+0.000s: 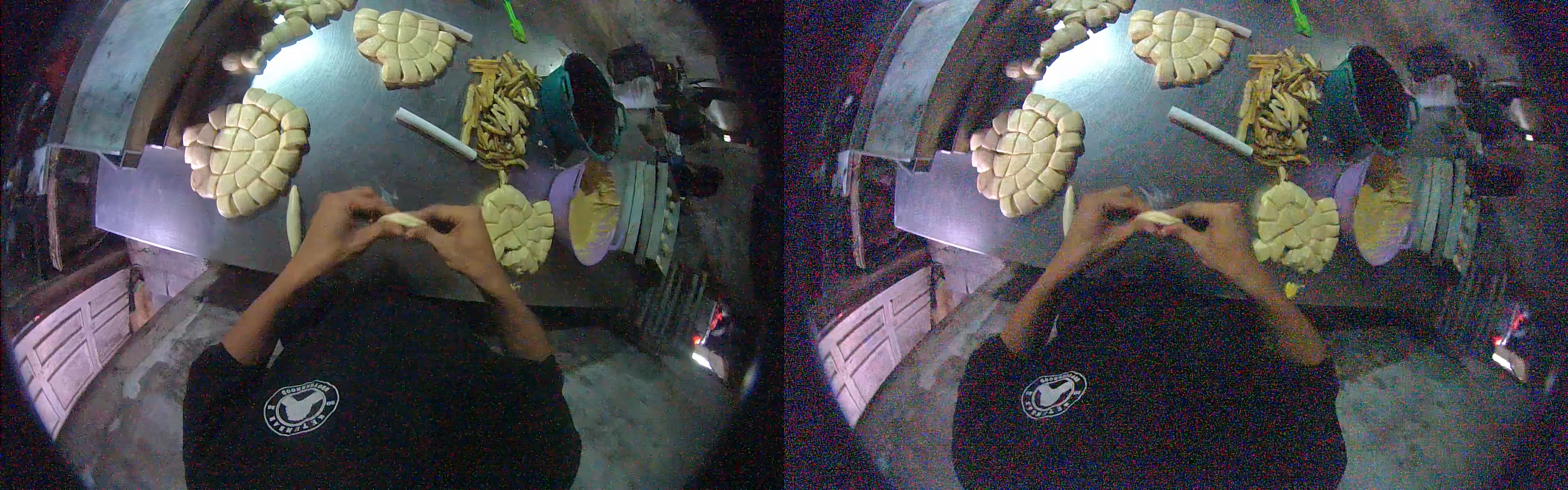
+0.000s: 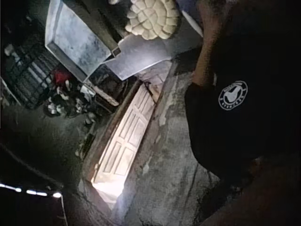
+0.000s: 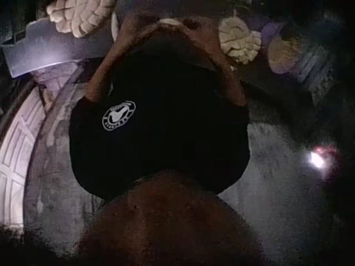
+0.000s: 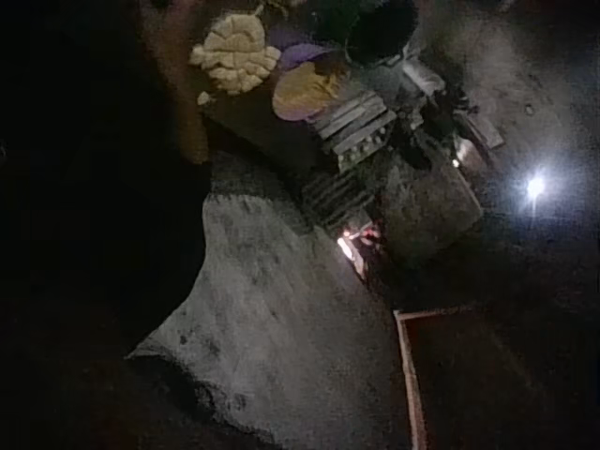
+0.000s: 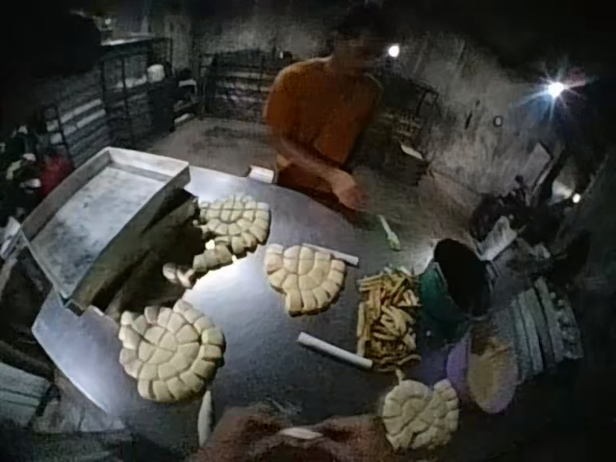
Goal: The person prepares pieces of dough by rolling them into flat shapes, placing fillings inside, and then rolling them into cylinders. The person then places the dough cylinders onto a metal tray alongside other shaped dough items.
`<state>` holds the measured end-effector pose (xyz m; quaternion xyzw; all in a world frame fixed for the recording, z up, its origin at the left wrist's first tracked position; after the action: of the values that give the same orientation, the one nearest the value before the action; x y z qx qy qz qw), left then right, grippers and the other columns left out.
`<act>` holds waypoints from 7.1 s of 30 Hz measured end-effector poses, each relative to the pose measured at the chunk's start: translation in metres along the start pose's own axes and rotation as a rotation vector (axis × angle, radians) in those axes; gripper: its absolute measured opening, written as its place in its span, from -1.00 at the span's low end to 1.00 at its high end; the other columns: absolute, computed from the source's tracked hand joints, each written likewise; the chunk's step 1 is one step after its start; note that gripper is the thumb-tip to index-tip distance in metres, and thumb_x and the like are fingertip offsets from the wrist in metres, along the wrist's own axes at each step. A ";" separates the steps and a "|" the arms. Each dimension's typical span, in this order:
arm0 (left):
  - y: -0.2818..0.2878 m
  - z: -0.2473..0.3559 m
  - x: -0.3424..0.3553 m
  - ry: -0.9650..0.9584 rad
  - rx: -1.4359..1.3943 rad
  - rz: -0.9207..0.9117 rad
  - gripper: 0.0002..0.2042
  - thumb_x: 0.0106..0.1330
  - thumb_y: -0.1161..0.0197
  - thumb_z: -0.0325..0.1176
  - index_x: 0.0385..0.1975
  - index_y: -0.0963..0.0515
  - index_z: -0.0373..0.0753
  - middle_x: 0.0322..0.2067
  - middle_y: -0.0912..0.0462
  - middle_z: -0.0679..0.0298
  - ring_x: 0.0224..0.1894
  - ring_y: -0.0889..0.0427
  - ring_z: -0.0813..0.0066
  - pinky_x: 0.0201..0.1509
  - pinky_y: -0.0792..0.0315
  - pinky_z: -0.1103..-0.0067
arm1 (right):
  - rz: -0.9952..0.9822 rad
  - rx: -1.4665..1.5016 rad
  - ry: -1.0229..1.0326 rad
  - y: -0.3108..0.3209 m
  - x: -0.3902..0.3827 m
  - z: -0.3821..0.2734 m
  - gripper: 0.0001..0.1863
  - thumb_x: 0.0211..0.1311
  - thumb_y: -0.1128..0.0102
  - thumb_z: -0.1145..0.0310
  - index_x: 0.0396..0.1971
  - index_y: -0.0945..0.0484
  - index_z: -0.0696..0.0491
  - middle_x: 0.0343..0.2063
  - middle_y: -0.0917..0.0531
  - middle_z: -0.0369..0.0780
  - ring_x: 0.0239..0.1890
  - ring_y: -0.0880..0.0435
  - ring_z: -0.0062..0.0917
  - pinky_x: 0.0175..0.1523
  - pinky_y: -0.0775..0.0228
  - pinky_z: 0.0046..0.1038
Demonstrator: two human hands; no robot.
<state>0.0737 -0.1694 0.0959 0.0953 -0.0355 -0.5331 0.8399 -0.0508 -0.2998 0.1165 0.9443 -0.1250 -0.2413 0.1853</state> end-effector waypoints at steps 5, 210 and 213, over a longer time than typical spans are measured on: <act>0.001 -0.043 -0.003 0.124 0.034 -0.109 -0.79 0.13 -0.44 -0.32 -0.27 -0.72 -0.24 -0.38 -0.65 0.15 -0.33 -0.66 0.27 -0.24 -0.49 0.44 | -0.031 0.052 -0.220 -0.029 0.016 0.033 -0.74 0.08 -0.44 0.38 -0.23 -0.72 0.15 -0.39 -0.75 -0.25 -0.33 -0.65 -0.69 -0.18 -0.48 -0.57; -0.047 -0.115 -0.053 0.099 1.187 0.331 -0.43 0.41 0.03 -0.17 0.35 -0.21 -0.37 0.42 -0.12 0.02 0.49 -0.03 0.14 0.50 0.21 0.02 | 0.619 -0.822 -0.064 -0.083 0.010 0.127 -0.35 0.44 0.30 0.26 0.44 0.09 0.21 0.47 0.12 0.07 0.50 0.17 0.01 0.44 0.48 0.23; -0.056 -0.116 -0.077 0.087 1.125 0.273 -0.43 0.42 0.01 -0.14 0.33 -0.24 -0.36 0.41 -0.14 0.02 0.47 -0.06 0.10 0.48 0.17 0.01 | 0.631 -0.800 -0.037 -0.089 -0.007 0.123 -0.37 0.44 0.30 0.29 0.40 0.04 0.32 0.45 0.07 0.11 0.50 0.14 -0.04 0.48 0.43 0.10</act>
<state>0.0095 -0.1090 -0.0258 0.5432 -0.2909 -0.3145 0.7220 -0.1056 -0.2534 -0.0175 0.7112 -0.3051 -0.2194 0.5941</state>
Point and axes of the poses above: each hand's wrist, its own x-axis towards the middle knuckle, its own y-axis out of the back of the hand, z = x × y, the point moved 6 cm from there along x, towards the middle knuckle
